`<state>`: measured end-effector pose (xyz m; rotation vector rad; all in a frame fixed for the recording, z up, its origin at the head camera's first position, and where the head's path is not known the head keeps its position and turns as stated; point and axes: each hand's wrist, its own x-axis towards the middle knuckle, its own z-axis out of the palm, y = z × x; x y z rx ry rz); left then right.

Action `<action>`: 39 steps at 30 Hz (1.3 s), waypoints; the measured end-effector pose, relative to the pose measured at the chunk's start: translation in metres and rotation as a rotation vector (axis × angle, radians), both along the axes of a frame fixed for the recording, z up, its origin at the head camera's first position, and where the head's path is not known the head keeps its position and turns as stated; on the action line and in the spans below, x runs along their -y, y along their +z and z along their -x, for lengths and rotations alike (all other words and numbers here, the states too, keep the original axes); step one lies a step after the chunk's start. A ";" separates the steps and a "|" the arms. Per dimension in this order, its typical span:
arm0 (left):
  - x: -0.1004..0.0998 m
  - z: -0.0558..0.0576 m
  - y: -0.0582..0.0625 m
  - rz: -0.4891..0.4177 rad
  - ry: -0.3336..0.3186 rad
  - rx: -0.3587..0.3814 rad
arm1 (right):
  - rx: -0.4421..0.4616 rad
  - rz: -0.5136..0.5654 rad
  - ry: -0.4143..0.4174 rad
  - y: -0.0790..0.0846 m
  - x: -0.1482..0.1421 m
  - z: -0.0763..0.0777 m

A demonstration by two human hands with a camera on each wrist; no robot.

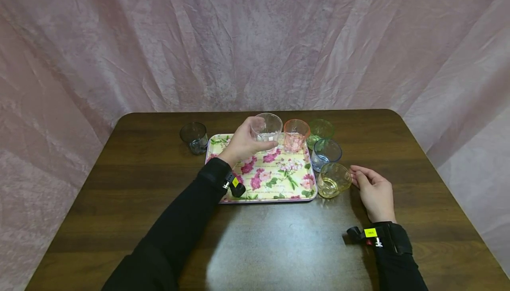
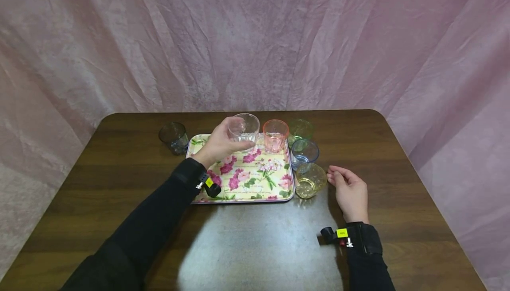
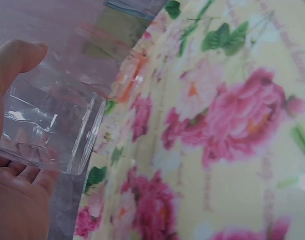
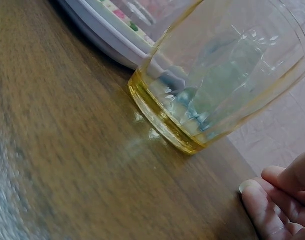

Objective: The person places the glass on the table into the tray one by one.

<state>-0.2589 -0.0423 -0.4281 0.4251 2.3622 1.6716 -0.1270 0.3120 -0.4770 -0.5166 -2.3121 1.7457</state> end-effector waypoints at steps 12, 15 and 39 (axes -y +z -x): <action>-0.008 0.001 -0.014 -0.048 0.011 0.080 | -0.001 0.027 0.015 -0.004 -0.002 0.004; -0.009 0.002 -0.016 -0.053 0.014 0.081 | -0.008 0.031 0.020 -0.005 -0.003 0.005; -0.015 0.008 -0.027 -0.066 0.017 0.074 | -0.011 0.007 0.006 -0.006 -0.003 0.003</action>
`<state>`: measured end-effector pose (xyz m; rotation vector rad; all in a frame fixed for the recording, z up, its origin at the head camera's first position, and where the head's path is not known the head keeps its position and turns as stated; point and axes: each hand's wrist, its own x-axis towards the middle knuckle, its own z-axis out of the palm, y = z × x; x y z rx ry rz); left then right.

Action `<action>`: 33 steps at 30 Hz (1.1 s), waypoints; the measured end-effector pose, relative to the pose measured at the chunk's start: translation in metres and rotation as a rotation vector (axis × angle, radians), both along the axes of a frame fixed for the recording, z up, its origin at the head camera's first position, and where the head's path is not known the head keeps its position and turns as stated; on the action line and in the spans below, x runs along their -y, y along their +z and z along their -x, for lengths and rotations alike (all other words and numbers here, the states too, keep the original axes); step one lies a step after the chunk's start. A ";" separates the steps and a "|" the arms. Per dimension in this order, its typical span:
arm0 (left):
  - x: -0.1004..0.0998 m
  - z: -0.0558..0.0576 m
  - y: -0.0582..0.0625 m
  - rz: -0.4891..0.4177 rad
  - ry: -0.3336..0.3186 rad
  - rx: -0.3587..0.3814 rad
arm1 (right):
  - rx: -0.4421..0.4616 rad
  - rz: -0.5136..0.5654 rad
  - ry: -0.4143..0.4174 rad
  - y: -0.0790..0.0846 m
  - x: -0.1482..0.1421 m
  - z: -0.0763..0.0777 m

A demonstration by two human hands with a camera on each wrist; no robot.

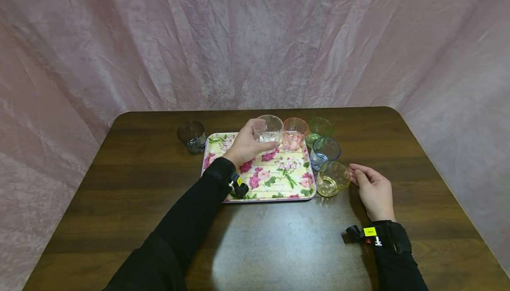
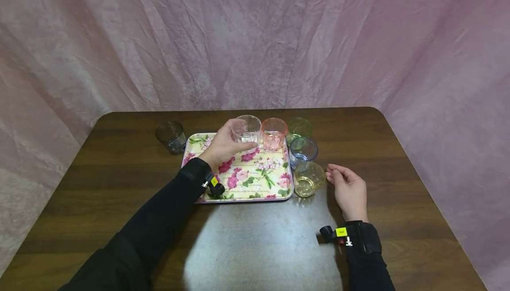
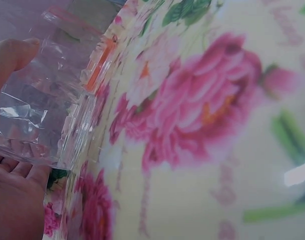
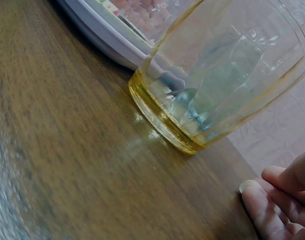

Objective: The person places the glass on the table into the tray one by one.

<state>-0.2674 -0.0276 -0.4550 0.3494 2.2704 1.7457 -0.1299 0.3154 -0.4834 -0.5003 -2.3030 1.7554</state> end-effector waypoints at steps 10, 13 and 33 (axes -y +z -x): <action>0.000 0.003 -0.001 0.020 -0.008 -0.009 | 0.009 0.005 0.008 0.001 -0.001 0.000; 0.000 0.002 -0.001 0.016 -0.007 -0.008 | 0.015 0.001 0.007 0.002 0.000 -0.001; 0.000 0.000 0.001 0.039 -0.001 -0.032 | 0.038 -0.007 0.007 0.005 0.000 -0.002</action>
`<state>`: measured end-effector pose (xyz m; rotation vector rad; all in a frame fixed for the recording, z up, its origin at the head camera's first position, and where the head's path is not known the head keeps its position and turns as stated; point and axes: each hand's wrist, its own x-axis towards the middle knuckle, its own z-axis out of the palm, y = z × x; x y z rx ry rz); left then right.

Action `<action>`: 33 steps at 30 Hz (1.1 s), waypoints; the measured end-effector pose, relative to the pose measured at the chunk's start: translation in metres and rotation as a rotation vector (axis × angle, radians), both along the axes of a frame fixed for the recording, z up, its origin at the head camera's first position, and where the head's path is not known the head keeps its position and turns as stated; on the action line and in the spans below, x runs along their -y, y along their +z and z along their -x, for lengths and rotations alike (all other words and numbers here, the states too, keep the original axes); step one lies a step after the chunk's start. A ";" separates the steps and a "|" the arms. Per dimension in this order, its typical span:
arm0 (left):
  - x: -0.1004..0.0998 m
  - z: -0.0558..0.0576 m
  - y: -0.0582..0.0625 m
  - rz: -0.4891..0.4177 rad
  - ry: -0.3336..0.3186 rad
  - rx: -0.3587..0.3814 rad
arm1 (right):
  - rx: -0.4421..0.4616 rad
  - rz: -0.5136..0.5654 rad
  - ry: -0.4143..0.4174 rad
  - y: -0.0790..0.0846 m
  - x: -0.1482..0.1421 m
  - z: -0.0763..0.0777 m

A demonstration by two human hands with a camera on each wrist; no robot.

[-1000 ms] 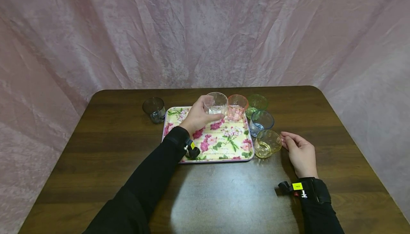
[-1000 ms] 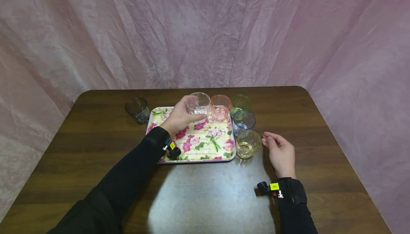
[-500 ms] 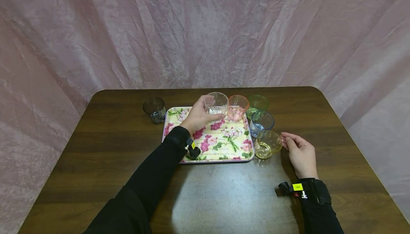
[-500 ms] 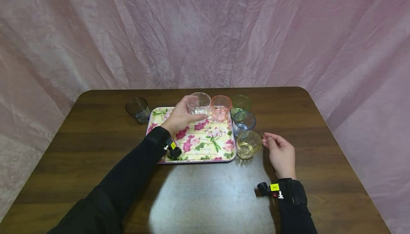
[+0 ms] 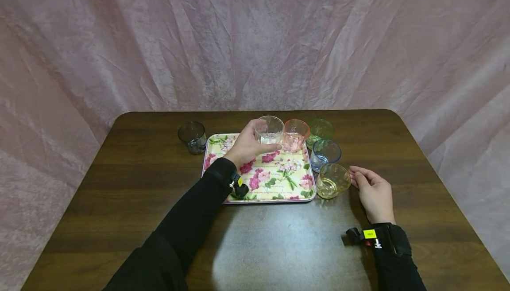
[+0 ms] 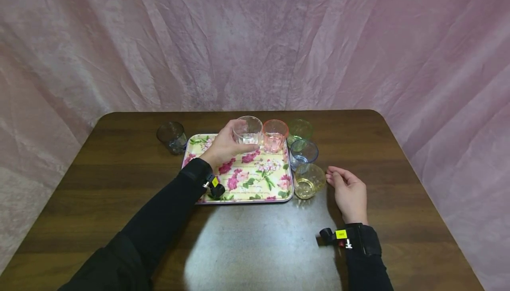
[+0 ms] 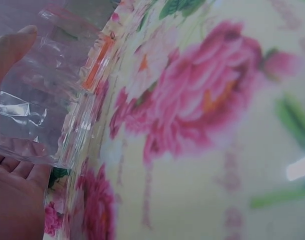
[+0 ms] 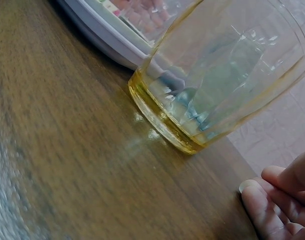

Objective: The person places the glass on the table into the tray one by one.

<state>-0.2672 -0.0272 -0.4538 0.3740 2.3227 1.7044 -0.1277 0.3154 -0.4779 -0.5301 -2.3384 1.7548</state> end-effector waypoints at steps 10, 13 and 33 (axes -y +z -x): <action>0.011 -0.004 0.009 -0.035 0.015 0.047 | -0.005 0.008 -0.006 -0.001 0.002 0.000; 0.015 -0.002 0.012 -0.019 0.002 0.019 | -0.007 0.011 -0.005 -0.001 0.002 0.001; 0.044 -0.001 0.042 -0.094 0.027 -0.101 | -0.009 0.022 0.007 -0.001 0.001 0.000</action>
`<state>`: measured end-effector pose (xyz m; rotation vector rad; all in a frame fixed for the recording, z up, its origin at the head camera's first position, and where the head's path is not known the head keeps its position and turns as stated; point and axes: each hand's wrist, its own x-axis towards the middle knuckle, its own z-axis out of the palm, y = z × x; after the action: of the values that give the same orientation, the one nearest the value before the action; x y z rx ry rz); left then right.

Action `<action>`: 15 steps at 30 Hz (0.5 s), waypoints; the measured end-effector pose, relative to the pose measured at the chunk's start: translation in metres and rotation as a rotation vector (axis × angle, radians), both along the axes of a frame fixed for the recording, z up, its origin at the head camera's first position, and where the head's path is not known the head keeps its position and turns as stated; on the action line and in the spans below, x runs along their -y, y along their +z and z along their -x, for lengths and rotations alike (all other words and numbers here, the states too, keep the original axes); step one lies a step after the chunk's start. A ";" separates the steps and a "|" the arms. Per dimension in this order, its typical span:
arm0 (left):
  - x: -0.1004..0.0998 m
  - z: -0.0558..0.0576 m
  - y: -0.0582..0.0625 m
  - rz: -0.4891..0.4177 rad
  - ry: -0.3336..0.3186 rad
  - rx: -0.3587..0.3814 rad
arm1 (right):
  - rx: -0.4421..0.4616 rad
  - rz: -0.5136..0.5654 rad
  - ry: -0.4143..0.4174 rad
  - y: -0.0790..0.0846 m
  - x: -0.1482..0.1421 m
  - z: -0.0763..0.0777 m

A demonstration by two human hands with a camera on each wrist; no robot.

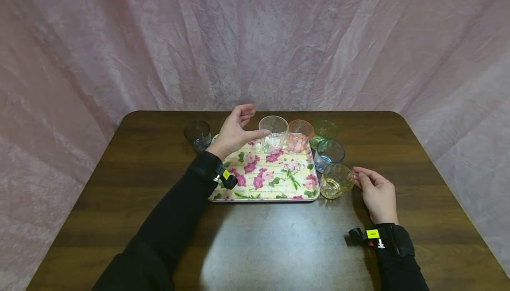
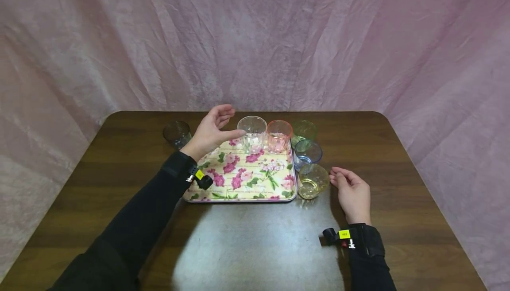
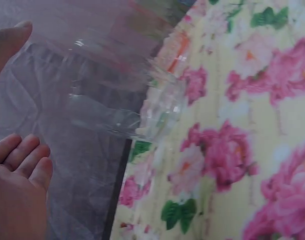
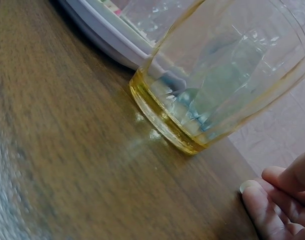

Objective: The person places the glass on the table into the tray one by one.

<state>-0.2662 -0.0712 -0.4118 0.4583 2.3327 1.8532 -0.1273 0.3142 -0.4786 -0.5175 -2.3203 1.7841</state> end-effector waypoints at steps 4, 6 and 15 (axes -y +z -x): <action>0.004 0.000 0.005 -0.004 0.013 0.003 | 0.005 -0.001 -0.002 0.001 0.000 0.000; 0.006 0.000 0.007 -0.007 0.014 0.008 | 0.007 -0.001 -0.007 0.001 0.000 0.000; 0.017 -0.003 0.021 -0.043 0.044 -0.028 | -0.003 0.001 -0.010 0.002 0.001 0.001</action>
<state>-0.2637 -0.0882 -0.3913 0.4444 2.3434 1.9331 -0.1280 0.3134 -0.4766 -0.5249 -2.3117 1.7801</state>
